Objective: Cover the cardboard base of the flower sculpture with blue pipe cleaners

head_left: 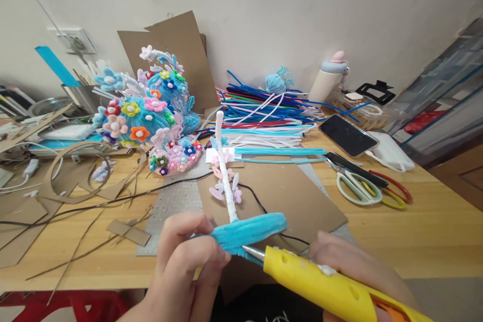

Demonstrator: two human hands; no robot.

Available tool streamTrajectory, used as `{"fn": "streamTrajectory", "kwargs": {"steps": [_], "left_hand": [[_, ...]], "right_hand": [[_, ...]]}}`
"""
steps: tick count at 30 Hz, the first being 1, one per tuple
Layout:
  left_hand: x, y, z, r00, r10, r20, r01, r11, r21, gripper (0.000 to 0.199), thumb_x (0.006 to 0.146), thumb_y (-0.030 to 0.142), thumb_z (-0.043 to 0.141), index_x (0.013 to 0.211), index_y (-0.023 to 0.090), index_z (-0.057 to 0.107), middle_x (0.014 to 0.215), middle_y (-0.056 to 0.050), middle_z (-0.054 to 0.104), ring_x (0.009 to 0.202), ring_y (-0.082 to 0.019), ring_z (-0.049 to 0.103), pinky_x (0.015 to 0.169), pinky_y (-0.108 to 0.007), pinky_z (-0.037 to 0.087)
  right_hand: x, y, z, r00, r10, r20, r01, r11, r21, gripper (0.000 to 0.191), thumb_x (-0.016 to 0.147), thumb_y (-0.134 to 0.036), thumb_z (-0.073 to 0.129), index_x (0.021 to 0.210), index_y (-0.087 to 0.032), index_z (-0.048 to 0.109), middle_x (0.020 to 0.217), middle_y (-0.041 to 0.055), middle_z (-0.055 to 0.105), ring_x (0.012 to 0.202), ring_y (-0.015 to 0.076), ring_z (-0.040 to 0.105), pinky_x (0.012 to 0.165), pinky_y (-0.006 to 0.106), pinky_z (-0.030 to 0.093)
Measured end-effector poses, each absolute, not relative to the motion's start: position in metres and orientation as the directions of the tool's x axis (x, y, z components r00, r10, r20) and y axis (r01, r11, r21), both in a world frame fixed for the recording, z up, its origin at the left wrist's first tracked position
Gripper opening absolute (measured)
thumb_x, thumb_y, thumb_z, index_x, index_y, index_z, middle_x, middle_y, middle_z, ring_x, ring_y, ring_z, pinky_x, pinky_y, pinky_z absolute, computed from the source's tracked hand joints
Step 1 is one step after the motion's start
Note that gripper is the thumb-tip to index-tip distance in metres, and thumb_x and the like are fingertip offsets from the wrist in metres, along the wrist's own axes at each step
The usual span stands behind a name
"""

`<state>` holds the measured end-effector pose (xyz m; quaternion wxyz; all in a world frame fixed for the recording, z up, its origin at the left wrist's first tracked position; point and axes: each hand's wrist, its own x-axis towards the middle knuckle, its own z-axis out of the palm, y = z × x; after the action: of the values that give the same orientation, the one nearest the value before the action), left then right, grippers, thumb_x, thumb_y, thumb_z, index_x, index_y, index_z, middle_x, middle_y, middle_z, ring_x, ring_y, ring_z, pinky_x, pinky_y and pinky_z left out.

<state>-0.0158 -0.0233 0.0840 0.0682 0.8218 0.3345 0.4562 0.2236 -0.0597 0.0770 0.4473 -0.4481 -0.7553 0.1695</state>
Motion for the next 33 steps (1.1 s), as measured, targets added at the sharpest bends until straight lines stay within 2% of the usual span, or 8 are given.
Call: {"fn": "streamTrajectory", "kwargs": {"steps": [3,5,9,13,18,22,28,33], "left_hand": [[-0.016,-0.022,0.085,0.367,0.642,0.673,0.458,-0.754,0.47,0.031,0.083,-0.007,0.048,0.096,0.02,0.05,0.108,-0.004,0.048,0.101,-0.013,0.054,0.077,-0.022,0.049],[-0.018,-0.021,0.085,0.384,0.663,0.642,0.412,-0.746,0.523,0.032,0.084,-0.007,0.047,0.101,0.02,0.049,0.111,-0.005,0.052,0.1,-0.013,0.055,0.076,-0.023,0.05],[-0.02,-0.021,0.082,0.389,0.69,0.611,0.349,-0.724,0.596,0.034,0.087,-0.006,0.045,0.108,0.021,0.048,0.111,-0.005,0.057,0.1,-0.015,0.058,0.078,-0.026,0.052],[-0.022,-0.022,0.079,0.367,0.704,0.608,0.336,-0.709,0.62,0.035,0.087,-0.005,0.046,0.108,0.022,0.049,0.11,-0.005,0.058,0.097,-0.016,0.059,0.078,-0.028,0.053],[-0.025,-0.023,0.076,0.337,0.727,0.598,0.329,-0.686,0.649,0.035,0.088,-0.004,0.046,0.11,0.024,0.05,0.109,-0.006,0.059,0.096,-0.017,0.061,0.075,-0.028,0.054],[-0.026,-0.021,0.077,0.319,0.727,0.608,0.345,-0.687,0.639,0.034,0.088,-0.004,0.047,0.108,0.023,0.051,0.107,-0.006,0.061,0.094,-0.017,0.062,0.073,-0.028,0.055],[-0.026,-0.02,0.076,0.33,0.723,0.607,0.349,-0.69,0.634,0.036,0.087,-0.005,0.048,0.108,0.023,0.05,0.108,-0.006,0.06,0.095,-0.017,0.061,0.072,-0.027,0.054],[-0.025,-0.022,0.077,0.326,0.73,0.601,0.337,-0.683,0.648,0.035,0.088,-0.006,0.047,0.109,0.023,0.05,0.108,-0.006,0.059,0.095,-0.016,0.06,0.073,-0.027,0.054]], "right_hand": [[0.222,-0.06,0.073,-0.127,0.843,0.522,0.472,0.514,-0.716,0.053,0.092,-0.068,0.047,0.064,-0.024,0.04,0.056,-0.0065,0.038,0.044,0.0115,0.039,0.042,0.027,0.025],[0.222,-0.059,0.069,-0.095,0.833,0.545,0.467,0.521,-0.715,0.053,0.092,-0.068,0.046,0.063,-0.024,0.04,0.054,-0.0065,0.037,0.042,0.0119,0.037,0.041,0.028,0.023],[0.227,-0.058,0.064,-0.138,0.816,0.561,0.458,0.555,-0.694,0.053,0.091,-0.071,0.047,0.064,-0.025,0.042,0.053,-0.0063,0.04,0.04,0.0124,0.039,0.038,0.027,0.025],[0.23,-0.062,0.069,-0.159,0.891,0.426,0.502,0.444,-0.742,0.05,0.088,-0.071,0.052,0.067,-0.026,0.044,0.057,-0.0046,0.047,0.044,0.0143,0.047,0.04,0.027,0.036],[0.228,-0.066,0.078,-0.098,0.885,0.454,0.491,0.44,-0.752,0.048,0.087,-0.07,0.054,0.067,-0.027,0.047,0.056,-0.004,0.054,0.046,0.0164,0.055,0.046,0.028,0.047],[0.231,-0.066,0.081,-0.132,0.875,0.466,0.521,0.462,-0.718,0.047,0.091,-0.065,0.053,0.065,-0.026,0.049,0.057,-0.0016,0.056,0.048,0.0176,0.059,0.044,0.028,0.045],[0.238,-0.062,0.081,-0.206,0.889,0.408,0.516,0.453,-0.727,0.046,0.095,-0.062,0.049,0.067,-0.025,0.05,0.056,-0.002,0.052,0.048,0.0149,0.052,0.043,0.026,0.044],[0.241,-0.063,0.079,-0.224,0.89,0.396,0.526,0.453,-0.72,0.046,0.093,-0.062,0.051,0.068,-0.024,0.05,0.059,-0.0016,0.053,0.049,0.0149,0.053,0.044,0.026,0.045]]}}
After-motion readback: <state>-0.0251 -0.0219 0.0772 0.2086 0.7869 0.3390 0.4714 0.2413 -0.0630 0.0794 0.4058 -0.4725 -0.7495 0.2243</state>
